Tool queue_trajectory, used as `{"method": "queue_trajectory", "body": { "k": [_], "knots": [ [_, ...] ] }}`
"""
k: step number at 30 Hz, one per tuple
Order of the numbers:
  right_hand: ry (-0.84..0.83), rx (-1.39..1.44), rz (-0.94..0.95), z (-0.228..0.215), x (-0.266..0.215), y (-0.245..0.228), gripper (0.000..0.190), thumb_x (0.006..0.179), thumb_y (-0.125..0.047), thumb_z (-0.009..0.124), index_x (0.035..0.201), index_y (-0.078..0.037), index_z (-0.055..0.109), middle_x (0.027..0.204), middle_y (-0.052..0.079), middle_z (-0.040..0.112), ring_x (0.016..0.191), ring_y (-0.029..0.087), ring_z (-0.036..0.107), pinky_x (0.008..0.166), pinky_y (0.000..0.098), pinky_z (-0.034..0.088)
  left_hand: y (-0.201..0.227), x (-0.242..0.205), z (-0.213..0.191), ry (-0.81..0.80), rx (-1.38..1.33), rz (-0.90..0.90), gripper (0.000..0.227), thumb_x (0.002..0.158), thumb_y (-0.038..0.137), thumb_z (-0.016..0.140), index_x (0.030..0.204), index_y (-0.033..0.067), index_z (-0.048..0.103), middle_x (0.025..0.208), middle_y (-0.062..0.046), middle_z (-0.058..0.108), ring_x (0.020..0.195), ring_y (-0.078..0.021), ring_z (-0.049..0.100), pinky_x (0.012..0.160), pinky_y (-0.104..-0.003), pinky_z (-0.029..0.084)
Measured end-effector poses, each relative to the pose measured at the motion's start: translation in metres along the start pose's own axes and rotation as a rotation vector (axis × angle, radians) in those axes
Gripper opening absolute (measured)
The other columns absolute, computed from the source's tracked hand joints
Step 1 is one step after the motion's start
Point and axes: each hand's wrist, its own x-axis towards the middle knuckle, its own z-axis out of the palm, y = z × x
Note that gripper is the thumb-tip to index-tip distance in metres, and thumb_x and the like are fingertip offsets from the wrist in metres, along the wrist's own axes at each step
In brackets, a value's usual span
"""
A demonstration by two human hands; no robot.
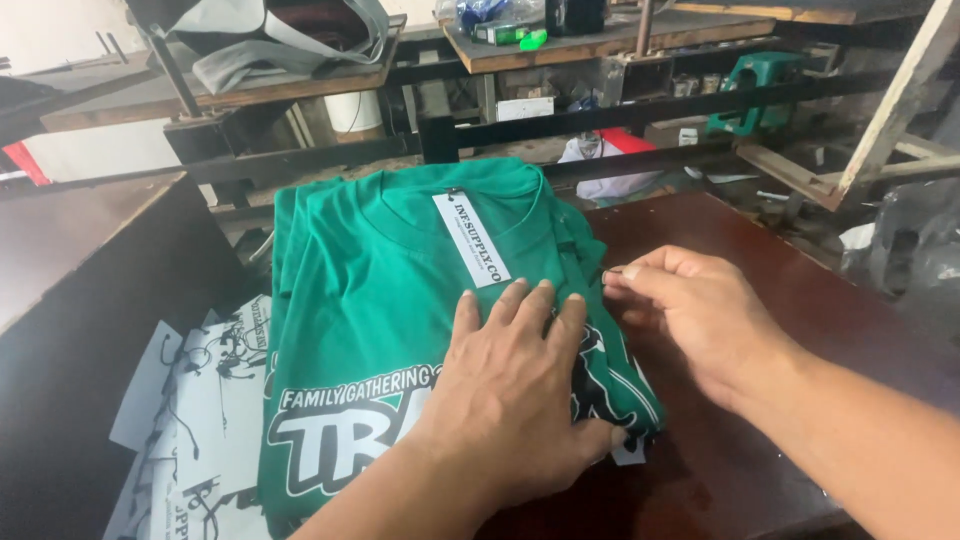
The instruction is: The person attaches white tags to the necks of green t-shirts using a small black plastic fastener. They thread the tag string through the fastener and secure it to the shirt collar, repeating the process for multiple shirts.
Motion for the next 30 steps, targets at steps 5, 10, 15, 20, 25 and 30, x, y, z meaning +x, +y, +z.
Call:
{"method": "queue_trajectory", "body": {
  "k": [5, 10, 15, 20, 25, 30],
  "knots": [
    [0.004, -0.044, -0.095, 0.008, -0.014, 0.001, 0.008, 0.096, -0.004, 0.065, 0.093, 0.001, 0.07, 0.091, 0.015, 0.077, 0.085, 0.021, 0.07, 0.08, 0.0302, 0.057, 0.002, 0.0, -0.004, 0.16, -0.178, -0.067, 0.112, 0.07, 0.071, 0.083, 0.152, 0.0077, 0.039, 0.157, -0.021, 0.036, 0.142, -0.0423, 0.034, 0.105, -0.072, 0.024],
    [-0.102, -0.066, -0.216, 0.023, -0.028, -0.002, 0.015, 0.096, -0.003, 0.068, 0.082, 0.002, 0.07, 0.056, 0.007, 0.052, 0.05, 0.013, 0.043, 0.043, 0.0275, 0.035, 0.007, 0.01, -0.005, 0.07, -0.201, -0.114, 0.116, 0.071, 0.073, 0.079, 0.156, 0.0124, 0.029, 0.162, -0.013, 0.038, 0.143, -0.0467, 0.032, 0.1, -0.077, 0.022],
    [0.044, -0.203, -0.125, 0.028, -0.013, 0.006, 0.016, 0.099, -0.011, 0.06, 0.096, -0.003, 0.073, 0.09, 0.01, 0.076, 0.077, 0.015, 0.066, 0.072, 0.0272, 0.053, 0.001, 0.007, -0.007, -0.078, -0.054, -0.031, 0.129, 0.056, 0.095, 0.074, 0.147, 0.008, 0.047, 0.144, -0.016, 0.052, 0.141, -0.043, 0.035, 0.104, -0.079, 0.021],
    [0.069, -0.318, -0.109, 0.022, -0.003, 0.016, 0.015, 0.096, -0.014, 0.064, 0.095, -0.008, 0.077, 0.091, 0.003, 0.077, 0.082, 0.01, 0.062, 0.076, 0.0243, 0.047, -0.002, 0.0, 0.005, 0.008, 0.002, 0.023, 0.11, 0.064, 0.08, 0.078, 0.145, 0.0118, 0.048, 0.152, -0.02, 0.046, 0.142, -0.0421, 0.036, 0.104, -0.079, 0.023],
    [0.045, -0.128, -0.037, 0.017, 0.002, 0.024, 0.014, 0.098, -0.013, 0.063, 0.098, -0.004, 0.074, 0.091, 0.007, 0.073, 0.076, 0.013, 0.059, 0.066, 0.0257, 0.044, -0.004, 0.003, 0.004, 0.031, -0.191, -0.029, 0.059, 0.09, 0.05, 0.055, 0.133, 0.0103, 0.063, 0.147, -0.021, 0.053, 0.142, -0.0452, 0.038, 0.105, -0.082, 0.02],
    [0.058, 0.131, 0.027, 0.015, 0.005, 0.023, 0.008, 0.09, -0.004, 0.059, 0.094, -0.008, 0.066, 0.076, 0.005, 0.06, 0.068, 0.012, 0.056, 0.06, 0.022, 0.041, -0.013, 0.003, -0.011, 0.108, -0.312, -0.033, 0.033, 0.098, 0.023, 0.036, 0.081, 0.0101, 0.062, 0.083, -0.013, 0.069, 0.095, -0.0422, 0.061, 0.089, -0.063, 0.041]
  ]
}}
